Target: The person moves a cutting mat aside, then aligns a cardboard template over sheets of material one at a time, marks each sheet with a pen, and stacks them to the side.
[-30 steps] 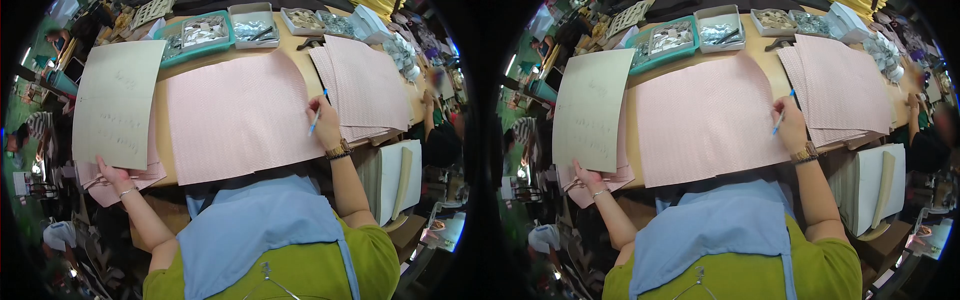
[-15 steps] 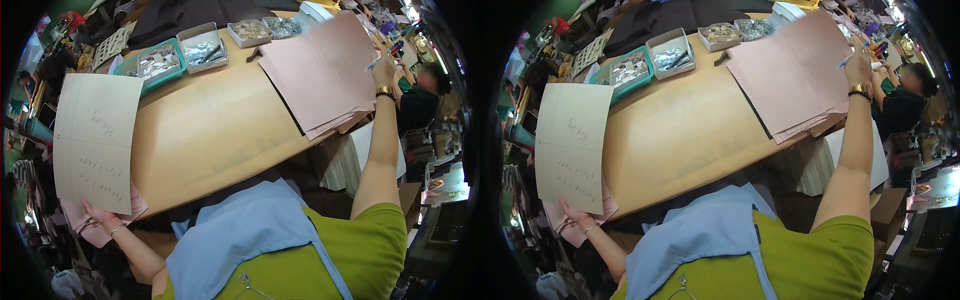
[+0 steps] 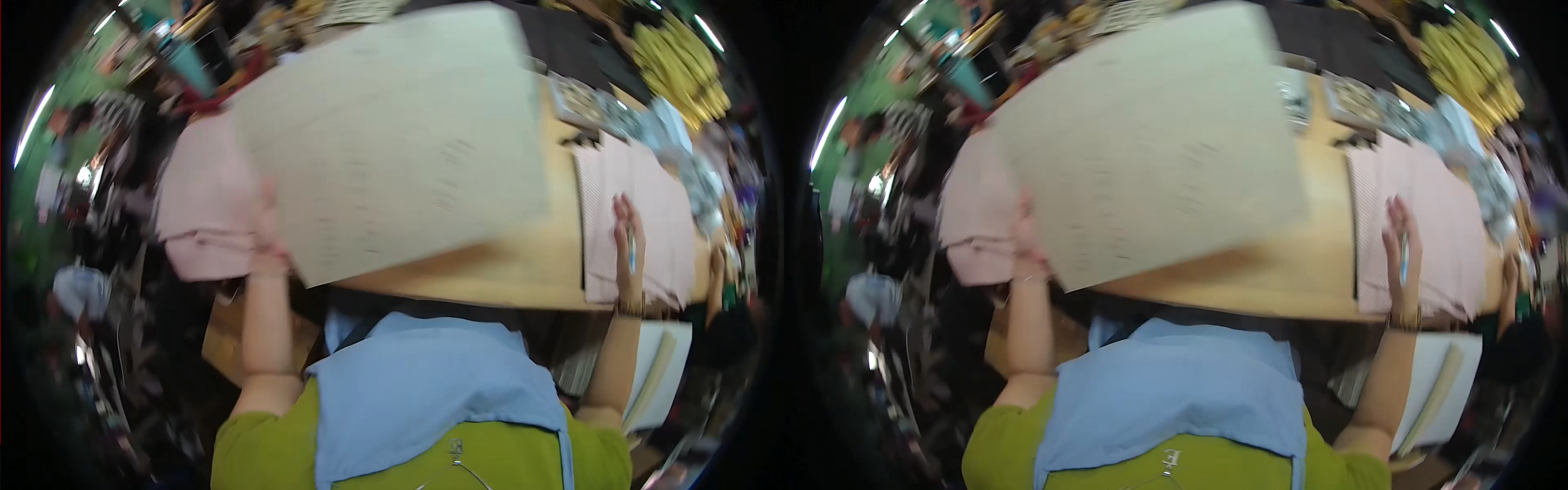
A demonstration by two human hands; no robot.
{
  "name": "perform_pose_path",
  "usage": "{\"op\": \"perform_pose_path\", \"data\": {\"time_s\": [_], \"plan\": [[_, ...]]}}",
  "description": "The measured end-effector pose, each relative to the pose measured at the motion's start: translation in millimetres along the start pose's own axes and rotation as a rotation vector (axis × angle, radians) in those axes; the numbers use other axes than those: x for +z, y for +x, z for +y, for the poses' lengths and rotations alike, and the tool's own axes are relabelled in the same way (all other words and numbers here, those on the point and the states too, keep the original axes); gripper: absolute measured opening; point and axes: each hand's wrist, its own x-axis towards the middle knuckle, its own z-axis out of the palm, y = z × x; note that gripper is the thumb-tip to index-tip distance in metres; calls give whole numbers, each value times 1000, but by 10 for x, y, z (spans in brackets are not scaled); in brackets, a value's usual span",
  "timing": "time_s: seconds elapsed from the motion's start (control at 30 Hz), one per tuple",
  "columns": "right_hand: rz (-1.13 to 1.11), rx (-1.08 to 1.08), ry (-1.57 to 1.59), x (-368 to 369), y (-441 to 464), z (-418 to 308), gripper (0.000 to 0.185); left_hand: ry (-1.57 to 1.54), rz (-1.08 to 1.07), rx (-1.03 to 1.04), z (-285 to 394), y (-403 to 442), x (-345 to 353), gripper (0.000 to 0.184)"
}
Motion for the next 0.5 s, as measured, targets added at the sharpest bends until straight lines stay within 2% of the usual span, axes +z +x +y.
{"op": "perform_pose_path", "data": {"time_s": [0.03, 0.07, 0.1, 0.13, 0.23, 0.33, 0.4, 0.43, 0.5], "plan": [[-142, 159, 289, 287, -135, -452, 75, 195, 154, 81, -93, 170, -286, 55], [-244, 226, 508, 462, -215, -565, 76, 246, -9, 98, -193, 163, 12, 51], [-275, 265, 527, 518, -281, -290, 70, 311, -6, 133, -331, 276, -4, 51], [-258, 281, 476, 652, -308, -433, 58, 375, -8, 155, -374, 369, -67, 52], [-65, 299, 549, 699, -404, -494, 42, 904, 60, 161, -169, 454, 12, 60], [154, 228, 522, 459, -439, -400, 35, 2522, 901, 535, 210, 500, -300, 66], [258, 135, 426, 226, -349, -528, 30, 2678, 1003, 440, 364, 360, -510, 68], [326, 135, 483, 127, -306, -573, 29, 2753, 1055, 391, 397, 305, -521, 69], [463, 138, 584, -60, -249, -617, 27, 2662, 934, 187, 419, 257, -399, 59]]}}
